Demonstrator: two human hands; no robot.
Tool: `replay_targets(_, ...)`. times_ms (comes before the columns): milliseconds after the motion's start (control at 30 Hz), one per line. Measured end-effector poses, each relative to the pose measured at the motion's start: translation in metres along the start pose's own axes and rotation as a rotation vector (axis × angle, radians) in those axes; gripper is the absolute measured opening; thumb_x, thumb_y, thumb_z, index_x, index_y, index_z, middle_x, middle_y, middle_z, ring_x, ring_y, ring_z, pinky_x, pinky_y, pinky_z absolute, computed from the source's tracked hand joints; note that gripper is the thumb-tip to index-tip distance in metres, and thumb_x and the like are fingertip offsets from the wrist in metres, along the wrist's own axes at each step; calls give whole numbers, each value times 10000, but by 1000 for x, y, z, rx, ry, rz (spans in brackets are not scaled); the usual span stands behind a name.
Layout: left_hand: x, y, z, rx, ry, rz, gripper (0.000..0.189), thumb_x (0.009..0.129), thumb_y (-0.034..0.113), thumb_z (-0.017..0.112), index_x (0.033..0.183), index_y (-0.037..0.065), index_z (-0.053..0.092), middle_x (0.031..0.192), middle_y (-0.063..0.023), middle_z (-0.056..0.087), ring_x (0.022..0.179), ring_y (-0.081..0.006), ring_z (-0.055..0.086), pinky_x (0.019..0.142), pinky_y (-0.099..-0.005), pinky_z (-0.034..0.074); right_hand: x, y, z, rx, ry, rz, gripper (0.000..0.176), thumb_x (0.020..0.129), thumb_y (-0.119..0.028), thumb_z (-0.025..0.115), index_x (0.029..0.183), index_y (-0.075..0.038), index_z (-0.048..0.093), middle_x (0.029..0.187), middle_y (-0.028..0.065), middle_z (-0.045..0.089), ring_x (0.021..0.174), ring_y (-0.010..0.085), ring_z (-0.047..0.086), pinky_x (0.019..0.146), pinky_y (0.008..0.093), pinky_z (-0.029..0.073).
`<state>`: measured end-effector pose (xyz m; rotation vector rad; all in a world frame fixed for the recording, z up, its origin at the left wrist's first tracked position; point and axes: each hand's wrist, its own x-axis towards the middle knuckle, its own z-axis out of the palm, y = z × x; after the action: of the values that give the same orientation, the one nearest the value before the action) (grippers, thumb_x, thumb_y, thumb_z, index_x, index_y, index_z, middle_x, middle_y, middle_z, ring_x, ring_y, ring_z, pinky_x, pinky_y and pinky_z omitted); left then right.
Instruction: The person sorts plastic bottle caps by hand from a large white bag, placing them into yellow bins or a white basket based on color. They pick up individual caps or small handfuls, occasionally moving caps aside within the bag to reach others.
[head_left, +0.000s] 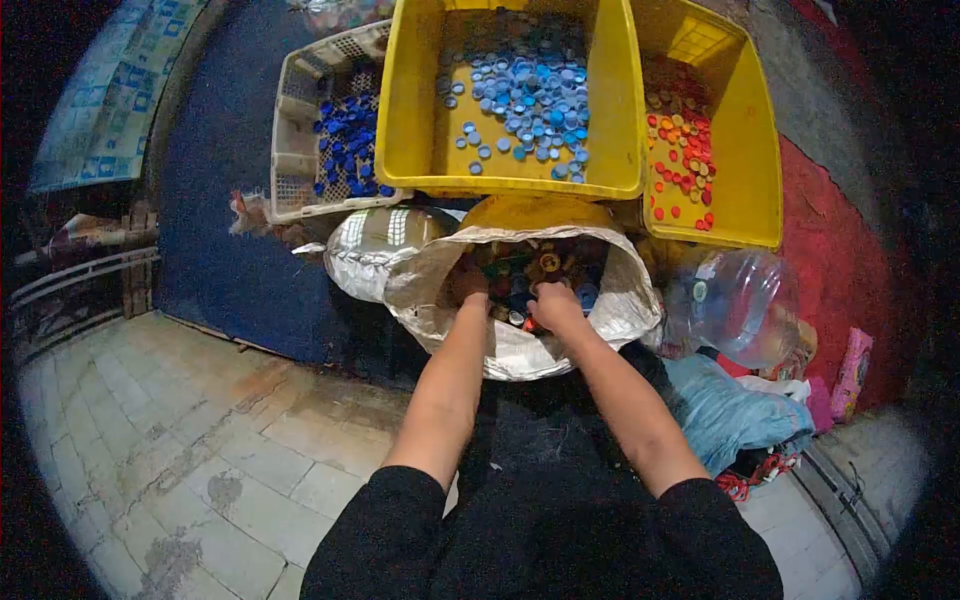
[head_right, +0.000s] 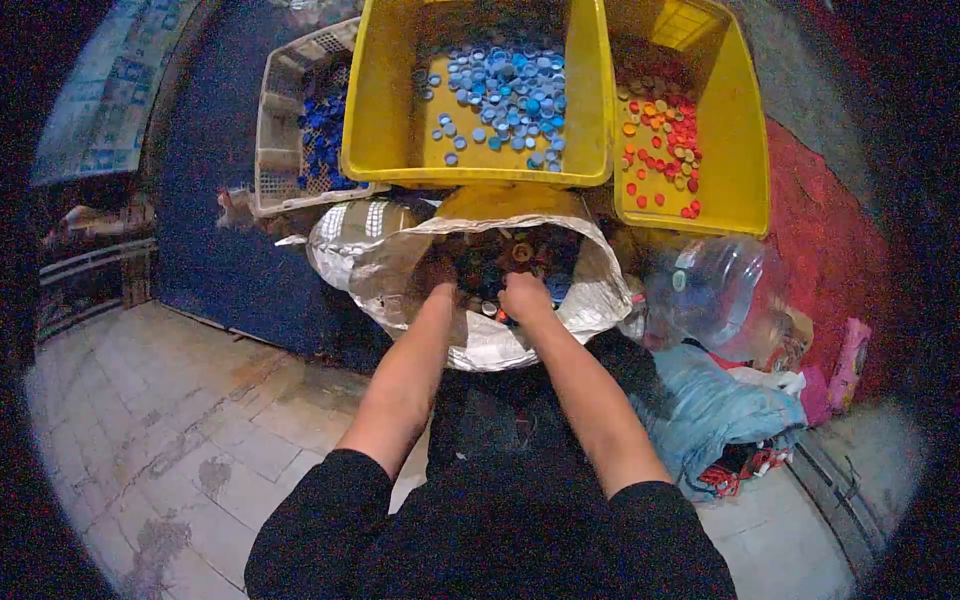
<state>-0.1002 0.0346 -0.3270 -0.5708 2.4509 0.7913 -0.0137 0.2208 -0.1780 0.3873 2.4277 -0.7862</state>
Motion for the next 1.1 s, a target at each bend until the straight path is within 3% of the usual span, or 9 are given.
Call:
replay_targets(167, -12, -17, 12, -84, 134, 263, 546, 902, 455, 480, 1262, 48, 533, 1284, -156, 540, 1150, -299, 529, 968, -370, 395, 19, 2, 27, -206, -188, 37, 288, 819, -294, 603, 952, -49, 676, 930, 185, 668, 905, 355, 635, 799, 424, 508)
replay_targets(267, -30, 8, -15, -197, -94, 200, 591, 867, 525, 470, 1288, 114, 522, 1347, -139, 486, 1239, -346, 446, 1032, -437, 331, 17, 1, 29, -259, -232, 78, 261, 834, -263, 578, 919, -41, 686, 991, 189, 658, 934, 339, 638, 794, 419, 512)
replay_targets(467, 16, -43, 54, 13, 123, 301, 584, 906, 481, 421, 1280, 39, 499, 1348, -213, 456, 1234, -387, 432, 1005, -449, 359, 6, 19, 22, 31, 54, 48, 276, 858, -216, 582, 988, 22, 635, 910, 180, 667, 781, 280, 653, 636, 406, 512)
replay_targets(567, -1, -75, 53, 133, 212, 420, 500, 935, 394, 380, 1255, 29, 501, 1270, -213, 519, 1165, -365, 495, 958, -422, 408, -20, 13, -12, 1332, -268, 372, 226, 890, -72, 500, 1098, -12, 563, 910, 78, 629, 669, 143, 580, 578, 275, 494)
replay_targets(633, -85, 26, -55, -1191, -284, -222, 384, 933, 329, 386, 1169, 68, 538, 1119, -147, 601, 962, -274, 587, 812, -376, 466, -36, 8, -24, 1385, -267, 380, 241, 887, -55, 485, 1119, -24, 543, 908, 77, 621, 646, 128, 564, 539, 249, 480)
replay_targets(700, -97, 16, -71, -1184, -414, -261, 345, 935, 330, 381, 1117, 86, 542, 1058, -115, 611, 866, -226, 580, 732, -352, 453, -47, 2, -28, 1498, -250, 422, 224, 877, -53, 478, 1087, -33, 555, 911, 81, 609, 573, 117, 536, 451, 231, 463)
replay_targets(767, -112, 13, -79, -1295, -522, -341, 274, 937, 328, 396, 993, 104, 542, 924, -65, 634, 695, -151, 555, 568, -304, 391, -41, 11, -16, 1438, -288, 386, 216, 865, -31, 442, 1049, -17, 553, 853, 90, 594, 577, 115, 508, 451, 229, 430)
replay_targets(967, -137, 14, -91, -1162, -450, -327, 310, 951, 326, 417, 983, 64, 580, 798, -43, 608, 650, -151, 532, 580, -288, 408, -25, 2, -5, 1246, -304, 507, 136, 816, -136, 520, 818, -27, 602, 626, 40, 535, 462, 100, 433, 364, 236, 292)
replay_targets(1100, -156, 17, -104, -725, -329, -151, 323, 969, 318, 408, 990, 67, 611, 722, -34, 563, 584, -111, 486, 525, -258, 391, -6, -2, 28, 880, -239, 243, 208, 848, -207, 530, 862, -19, 616, 719, 101, 626, 524, 198, 551, 447, 336, 421)
